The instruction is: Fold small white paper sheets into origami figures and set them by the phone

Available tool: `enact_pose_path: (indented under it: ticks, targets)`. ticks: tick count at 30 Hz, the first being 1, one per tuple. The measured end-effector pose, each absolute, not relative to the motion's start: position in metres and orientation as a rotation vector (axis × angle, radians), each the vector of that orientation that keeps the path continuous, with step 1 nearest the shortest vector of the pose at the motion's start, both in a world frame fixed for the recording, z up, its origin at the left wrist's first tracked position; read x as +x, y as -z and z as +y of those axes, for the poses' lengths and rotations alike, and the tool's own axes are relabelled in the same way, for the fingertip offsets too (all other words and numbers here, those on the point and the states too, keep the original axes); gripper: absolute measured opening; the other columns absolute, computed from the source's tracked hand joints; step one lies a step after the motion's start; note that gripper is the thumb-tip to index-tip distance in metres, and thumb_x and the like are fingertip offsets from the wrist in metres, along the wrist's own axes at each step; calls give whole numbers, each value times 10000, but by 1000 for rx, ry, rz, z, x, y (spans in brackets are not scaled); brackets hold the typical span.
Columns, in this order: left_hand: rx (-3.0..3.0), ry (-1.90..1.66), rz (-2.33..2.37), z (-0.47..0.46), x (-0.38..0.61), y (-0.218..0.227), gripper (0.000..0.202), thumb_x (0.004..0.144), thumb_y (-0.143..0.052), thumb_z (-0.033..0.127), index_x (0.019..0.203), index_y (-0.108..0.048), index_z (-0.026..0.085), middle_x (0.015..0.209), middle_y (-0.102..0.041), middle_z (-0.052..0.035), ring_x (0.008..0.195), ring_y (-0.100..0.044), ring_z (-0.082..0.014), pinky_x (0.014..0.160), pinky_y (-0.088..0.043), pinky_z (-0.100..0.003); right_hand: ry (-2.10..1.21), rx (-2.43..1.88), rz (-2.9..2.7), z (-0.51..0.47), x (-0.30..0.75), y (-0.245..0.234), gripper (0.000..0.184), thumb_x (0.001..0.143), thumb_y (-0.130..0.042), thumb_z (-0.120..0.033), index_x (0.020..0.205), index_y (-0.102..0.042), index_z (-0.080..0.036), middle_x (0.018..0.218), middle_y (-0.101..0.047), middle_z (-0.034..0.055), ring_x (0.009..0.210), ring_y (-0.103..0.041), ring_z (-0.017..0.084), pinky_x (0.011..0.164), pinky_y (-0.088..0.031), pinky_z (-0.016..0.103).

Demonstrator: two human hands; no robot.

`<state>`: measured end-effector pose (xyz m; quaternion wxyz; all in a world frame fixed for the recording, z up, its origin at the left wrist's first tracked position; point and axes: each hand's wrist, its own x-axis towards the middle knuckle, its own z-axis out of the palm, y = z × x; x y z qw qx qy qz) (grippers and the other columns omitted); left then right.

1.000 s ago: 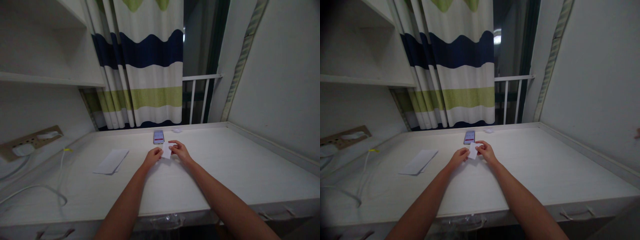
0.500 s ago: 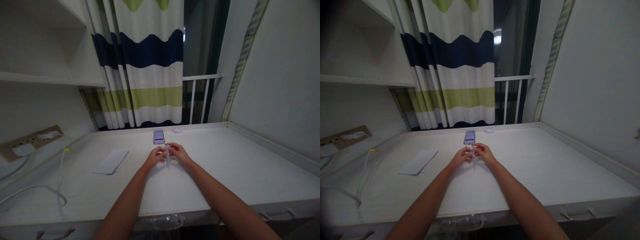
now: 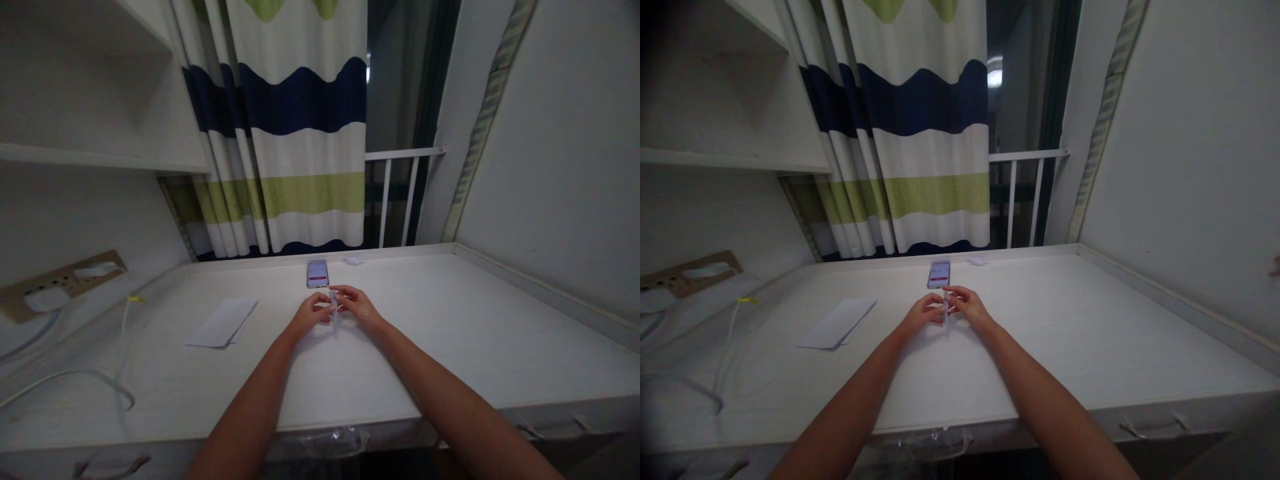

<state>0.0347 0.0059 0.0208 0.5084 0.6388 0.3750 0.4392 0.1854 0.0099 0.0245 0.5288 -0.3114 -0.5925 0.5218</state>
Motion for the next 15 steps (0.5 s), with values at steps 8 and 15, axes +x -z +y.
enact_pose_path:
  ticks: [8, 15]
  targets:
    - [1520, -1089, 881, 4, 33, -23, 411, 635, -560, 301, 1001, -395, 214, 846, -531, -21, 680, -559, -144, 540, -459, -265, -1287, -753, -1345, 9, 186, -27, 307, 584, -637, -348, 847, -618, -191, 671, -595, -7, 571, -559, 108, 543, -461, 244]
    - [1485, -1074, 874, 6, 32, -24, 231, 693, -425, 246, 919, -459, 214, 753, -502, 9, 641, -514, -112, 514, -406, -202, -1245, -774, -1325, 14, 188, -20, 252, 563, -626, -256, 799, -611, -169, 601, -561, -33, 540, -506, 89, 515, -415, 214]
